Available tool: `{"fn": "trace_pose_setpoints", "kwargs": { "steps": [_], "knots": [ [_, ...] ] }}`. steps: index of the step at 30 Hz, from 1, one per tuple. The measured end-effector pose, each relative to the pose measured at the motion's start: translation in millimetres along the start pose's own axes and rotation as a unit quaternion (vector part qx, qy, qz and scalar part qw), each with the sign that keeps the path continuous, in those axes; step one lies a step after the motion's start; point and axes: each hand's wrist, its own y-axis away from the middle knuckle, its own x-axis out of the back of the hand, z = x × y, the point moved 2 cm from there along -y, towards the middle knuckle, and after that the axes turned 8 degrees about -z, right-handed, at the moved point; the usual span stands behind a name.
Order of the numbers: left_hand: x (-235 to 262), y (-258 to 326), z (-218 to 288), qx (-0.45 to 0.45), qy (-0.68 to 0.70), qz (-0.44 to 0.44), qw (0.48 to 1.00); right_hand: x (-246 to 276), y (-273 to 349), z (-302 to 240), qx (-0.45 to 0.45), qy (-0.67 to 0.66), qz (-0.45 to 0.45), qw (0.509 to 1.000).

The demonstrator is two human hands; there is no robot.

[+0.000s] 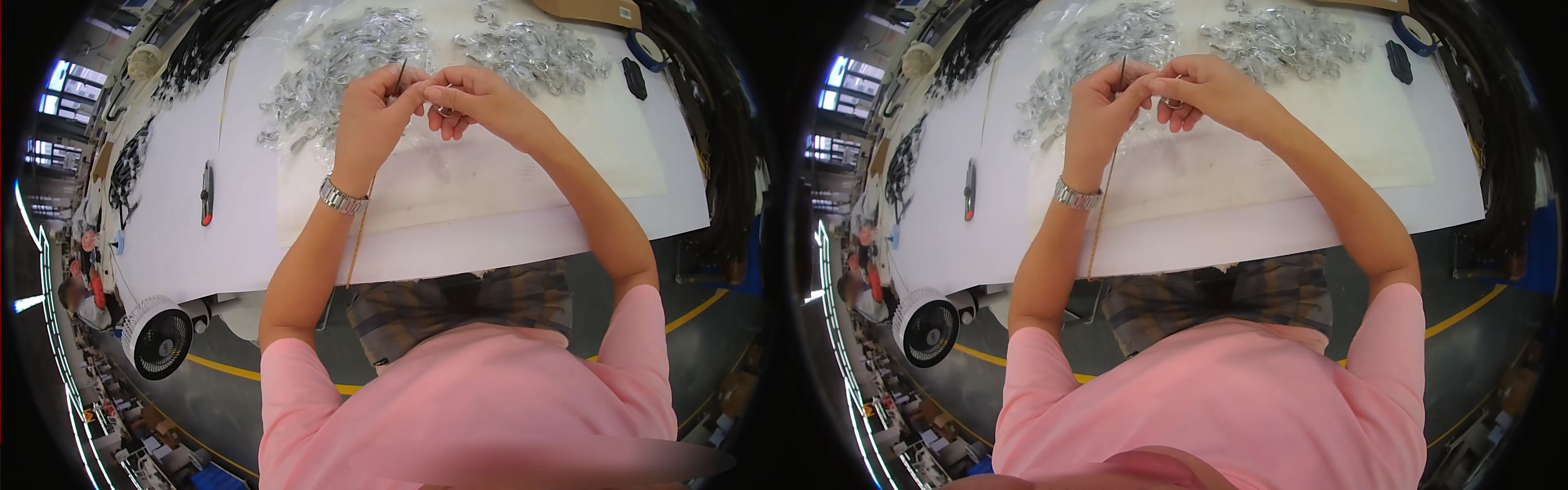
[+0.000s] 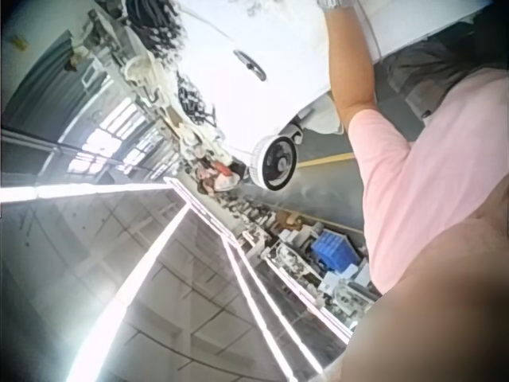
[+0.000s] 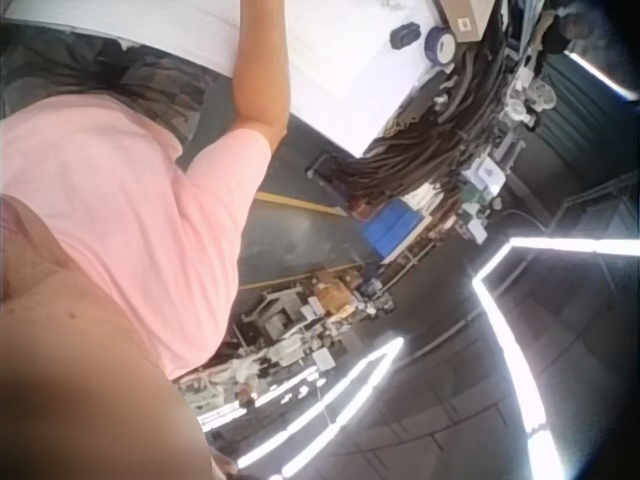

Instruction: Thread a leather strap through a metal lobster clasp hook.

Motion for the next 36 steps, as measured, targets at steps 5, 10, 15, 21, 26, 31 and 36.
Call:
{"fn": "trace_pose_setpoints", "kwargs": {
  "steps": [5, 10, 15, 21, 26, 31, 36],
  "knots": [
    [-9, -1, 5, -0.042, 0.055, -0.046, 0.997, 22, 9, -6, -0.034, -0.068, -0.115, 0.99],
    [-2, 4, 9, -0.008, 0.116, -0.064, 0.991, 15, 5, 7, -0.061, -0.322, -0.238, 0.914],
    [21, -1, -5, 0.052, 0.247, -0.125, 0.96, 14, 3, 9, -0.088, -0.266, -0.122, 0.952],
    [42, -6, -1, 0.115, 0.057, 0.015, 0.992, 12, 4, 0, -0.045, -0.108, -0.046, 0.992],
    [22, 4, 24, 0.006, -0.074, -0.166, 0.983, 12, 3, 3, -0.01, -0.025, 0.005, 1.0],
    [4, 8, 15, 0.027, -0.099, -0.149, 0.984, 3, 3, 7, 0.016, 0.063, 0.066, 0.996],
    [-13, 8, 7, 0.052, -0.117, -0.084, 0.988, -2, 6, 8, 0.034, 0.097, 0.137, 0.985]
  ]
}}
